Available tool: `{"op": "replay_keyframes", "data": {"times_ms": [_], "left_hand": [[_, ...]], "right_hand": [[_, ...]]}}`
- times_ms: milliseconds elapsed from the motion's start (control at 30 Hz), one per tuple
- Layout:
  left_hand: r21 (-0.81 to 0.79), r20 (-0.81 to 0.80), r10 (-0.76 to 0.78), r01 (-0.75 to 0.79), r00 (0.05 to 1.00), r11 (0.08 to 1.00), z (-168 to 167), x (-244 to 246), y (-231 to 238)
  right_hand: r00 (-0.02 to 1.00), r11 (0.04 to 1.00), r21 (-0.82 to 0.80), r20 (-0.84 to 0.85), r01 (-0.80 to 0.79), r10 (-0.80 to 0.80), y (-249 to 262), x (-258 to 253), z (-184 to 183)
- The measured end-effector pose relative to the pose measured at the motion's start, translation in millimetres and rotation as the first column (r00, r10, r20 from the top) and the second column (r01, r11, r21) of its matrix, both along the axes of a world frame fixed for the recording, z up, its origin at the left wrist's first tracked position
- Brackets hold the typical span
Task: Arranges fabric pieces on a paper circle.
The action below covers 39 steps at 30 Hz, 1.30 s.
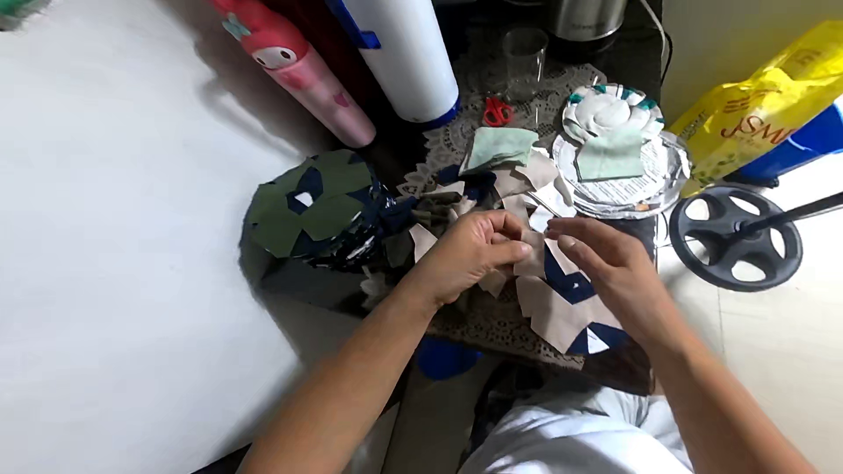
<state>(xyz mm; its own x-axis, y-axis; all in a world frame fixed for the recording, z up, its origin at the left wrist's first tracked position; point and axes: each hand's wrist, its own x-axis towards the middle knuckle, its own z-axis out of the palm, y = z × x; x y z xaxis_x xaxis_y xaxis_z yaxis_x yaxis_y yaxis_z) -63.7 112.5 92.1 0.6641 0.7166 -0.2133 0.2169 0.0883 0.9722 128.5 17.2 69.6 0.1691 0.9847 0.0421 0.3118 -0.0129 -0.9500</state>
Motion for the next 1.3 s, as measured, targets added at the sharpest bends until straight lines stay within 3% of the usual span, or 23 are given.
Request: {"op": "replay_keyframes", "data": {"times_ms": [67, 133, 267, 367, 500, 567, 700, 900, 1033, 1200, 1300], "left_hand": [[0.083, 0.007, -0.055, 0.054, 0.998, 0.995, -4.3, 7.2, -20.2], [0.144, 0.021, -0.064, 0.06, 0.998, 0.988, -7.5, 15.1, -37.5], [0.044, 0.049, -0.08, 0.078, 0.996, 0.996, -22.7, 24.6, -79.2], [-0.011, 0.075, -0.065, 0.066, 0.995, 0.998, -47.5, 23.1, -120.0], [-0.019, 0.185, 0.082, -0.08, 0.979, 0.997, -75.0, 17.3, -159.2], [0.015, 0.224, 0.143, -0.15, 0.964, 0.989, -82.1, 16.6, -168.5], [0.091, 0.228, 0.158, -0.183, 0.961, 0.979, -88.7, 13.1, -176.2], [0.124, 0.191, 0.177, -0.203, 0.965, 0.971, -93.6, 4.3, -167.3], [0.026, 0.217, 0.215, -0.226, 0.952, 0.974, -84.2, 4.1, -146.4], [-0.082, 0.186, 0.305, -0.295, 0.934, 0.952, -69.3, 0.7, -120.1], [-0.211, 0.278, 0.245, -0.189, 0.929, 0.959, -69.6, -12.5, -114.4]], "right_hand": [[0.988, 0.994, -0.027, -0.113, -0.109, 0.106, -14.2, 7.3, 13.4], [0.989, 0.99, -0.045, -0.065, -0.135, 0.132, -25.1, 10.4, 23.6], [0.998, 0.997, -0.029, 0.011, -0.069, 0.07, -52.3, 15.3, 13.5], [0.98, 0.998, -0.065, -0.199, -0.002, -0.011, -93.8, 10.3, -20.6], [0.834, 0.978, -0.209, -0.538, 0.007, -0.121, -150.1, -3.4, -52.1], [0.777, 0.969, -0.247, -0.611, -0.005, -0.152, -165.0, -11.3, -58.8], [0.794, 0.949, -0.304, -0.555, 0.086, -0.25, -174.6, -24.0, -63.5], [0.881, 0.966, -0.221, -0.421, 0.132, -0.216, -165.5, -22.9, -66.2], [0.908, 0.977, -0.164, -0.373, 0.139, -0.192, -137.9, -18.7, -53.2], [0.918, 0.974, -0.206, -0.36, 0.096, -0.167, -104.1, -15.1, -37.9], [0.957, 0.992, -0.113, -0.28, 0.051, -0.081, -98.9, -12.4, -39.2]]}}
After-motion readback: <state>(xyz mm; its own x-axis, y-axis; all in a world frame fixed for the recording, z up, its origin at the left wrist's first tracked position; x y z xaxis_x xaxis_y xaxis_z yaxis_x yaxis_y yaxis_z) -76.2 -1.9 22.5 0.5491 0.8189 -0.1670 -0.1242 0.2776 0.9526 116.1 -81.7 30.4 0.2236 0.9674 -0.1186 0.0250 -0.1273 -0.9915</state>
